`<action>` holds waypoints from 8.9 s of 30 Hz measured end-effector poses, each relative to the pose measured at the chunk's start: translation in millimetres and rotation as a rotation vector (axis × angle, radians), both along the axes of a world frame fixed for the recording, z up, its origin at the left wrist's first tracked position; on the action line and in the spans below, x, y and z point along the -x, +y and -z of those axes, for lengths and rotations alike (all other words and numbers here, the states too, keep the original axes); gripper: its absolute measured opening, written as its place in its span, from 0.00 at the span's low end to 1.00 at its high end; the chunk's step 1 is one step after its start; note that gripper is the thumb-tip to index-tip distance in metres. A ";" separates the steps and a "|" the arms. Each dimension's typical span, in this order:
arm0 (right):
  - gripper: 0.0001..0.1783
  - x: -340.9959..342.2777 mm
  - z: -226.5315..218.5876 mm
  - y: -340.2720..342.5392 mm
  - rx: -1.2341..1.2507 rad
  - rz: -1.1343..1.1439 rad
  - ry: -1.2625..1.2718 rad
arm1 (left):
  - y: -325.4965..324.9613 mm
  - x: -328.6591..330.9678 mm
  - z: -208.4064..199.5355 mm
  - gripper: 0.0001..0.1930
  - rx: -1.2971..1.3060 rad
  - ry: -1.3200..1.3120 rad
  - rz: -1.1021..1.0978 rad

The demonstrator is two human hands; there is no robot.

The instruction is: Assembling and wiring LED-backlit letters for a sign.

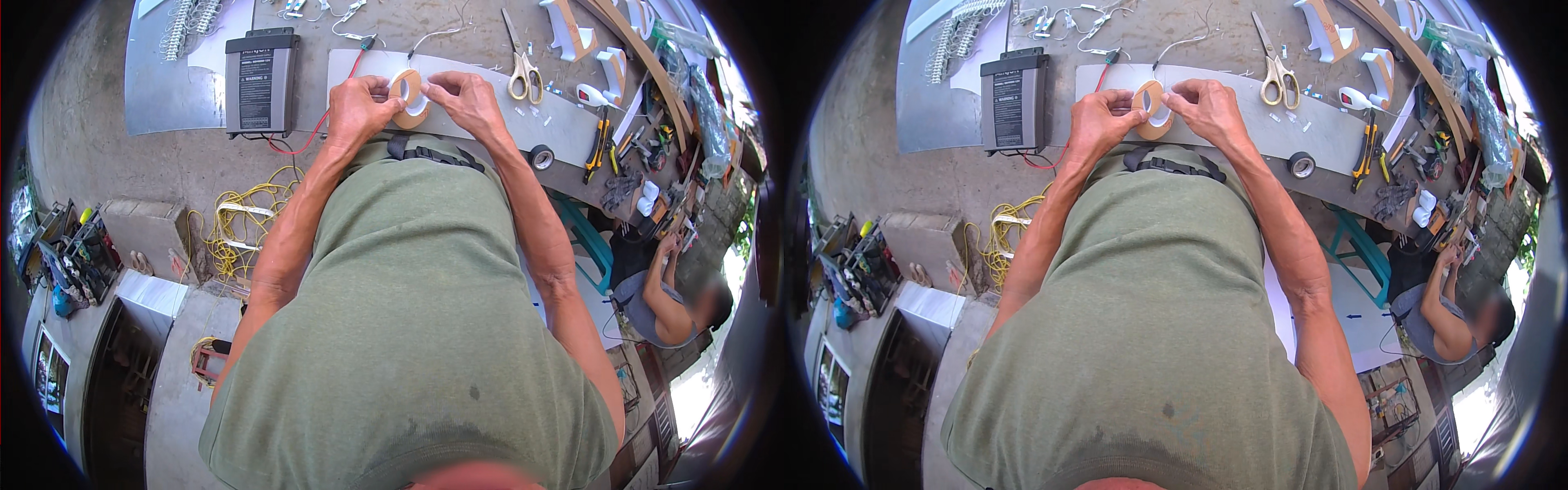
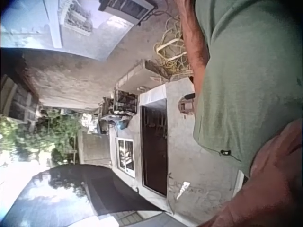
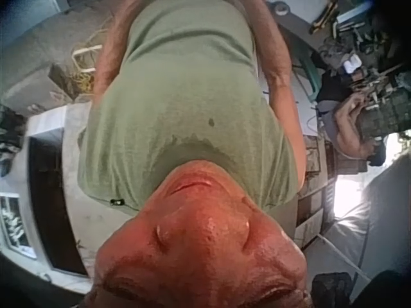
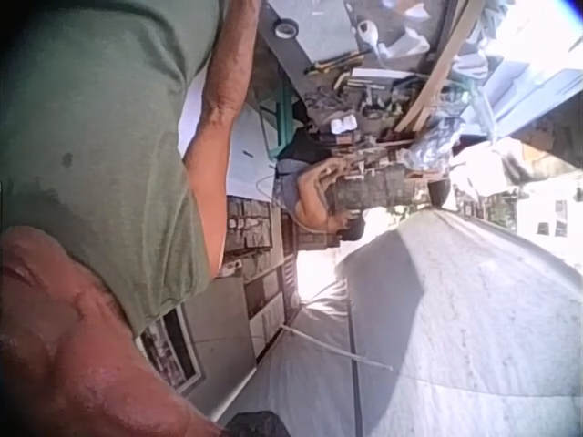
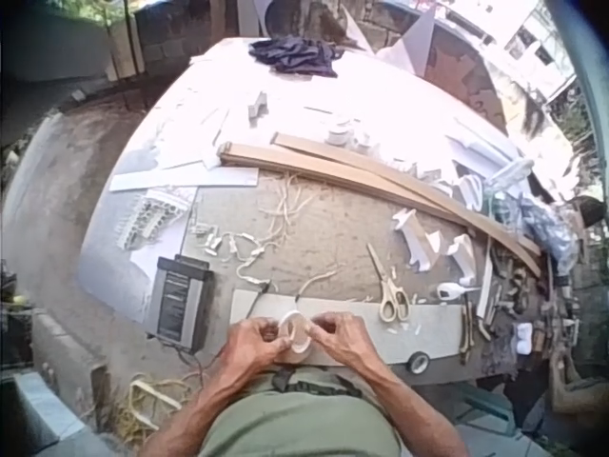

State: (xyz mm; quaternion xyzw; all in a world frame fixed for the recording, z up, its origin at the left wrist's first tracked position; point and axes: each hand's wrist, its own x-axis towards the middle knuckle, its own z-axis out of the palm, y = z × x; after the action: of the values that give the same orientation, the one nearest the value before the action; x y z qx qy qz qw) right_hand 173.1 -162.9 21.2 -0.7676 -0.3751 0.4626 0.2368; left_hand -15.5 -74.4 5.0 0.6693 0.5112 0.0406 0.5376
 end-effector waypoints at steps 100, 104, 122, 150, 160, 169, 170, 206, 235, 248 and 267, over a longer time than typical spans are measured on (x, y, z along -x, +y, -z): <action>0.19 -103.3 55.4 -46.6 -0.089 0.113 -0.881 | -14.6 12.1 -2.3 0.28 0.082 -0.029 -0.027; 0.15 -86.6 34.8 -42.9 -0.172 0.122 -0.801 | -16.7 13.7 -1.9 0.27 0.113 -0.066 -0.086; 0.18 28.6 -3.6 -9.0 -0.472 -0.443 -0.518 | -29.4 21.6 4.2 0.25 0.147 -0.139 -0.168; 0.18 -74.9 62.7 70.0 -0.297 0.281 -0.111 | 107.0 2.4 14.1 0.15 -0.414 0.128 0.252; 0.10 -73.0 58.2 86.7 -0.264 0.184 0.167 | 97.1 -10.7 13.2 0.17 -0.473 0.242 0.333; 0.08 -62.0 47.0 101.2 -0.261 0.155 0.421 | 98.4 1.1 28.5 0.15 -0.437 0.053 0.291; 0.08 -61.8 49.0 102.3 -0.268 0.157 0.459 | 98.0 3.9 30.2 0.15 -0.434 0.054 0.289; 0.12 -20.5 18.2 109.0 -0.020 -0.039 0.808 | 74.5 28.2 27.8 0.11 0.002 -0.538 -0.143; 0.19 -10.8 30.0 106.1 -0.044 -0.126 0.611 | 70.9 32.6 27.6 0.12 -0.035 -0.566 -0.074; 0.11 -1.3 4.6 113.0 -0.056 -0.066 0.701 | 67.1 35.9 31.2 0.12 0.106 -0.674 -0.149; 0.16 1.1 17.0 109.3 -0.080 -0.019 0.697 | 68.2 34.2 32.3 0.21 0.180 -0.794 -0.226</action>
State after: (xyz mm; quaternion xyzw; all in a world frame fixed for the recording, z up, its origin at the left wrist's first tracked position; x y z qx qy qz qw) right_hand 172.0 -53.6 4.3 -0.5502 -0.2968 0.6839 0.3761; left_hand -49.8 -6.2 -27.3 0.4918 0.3359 0.3093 0.7414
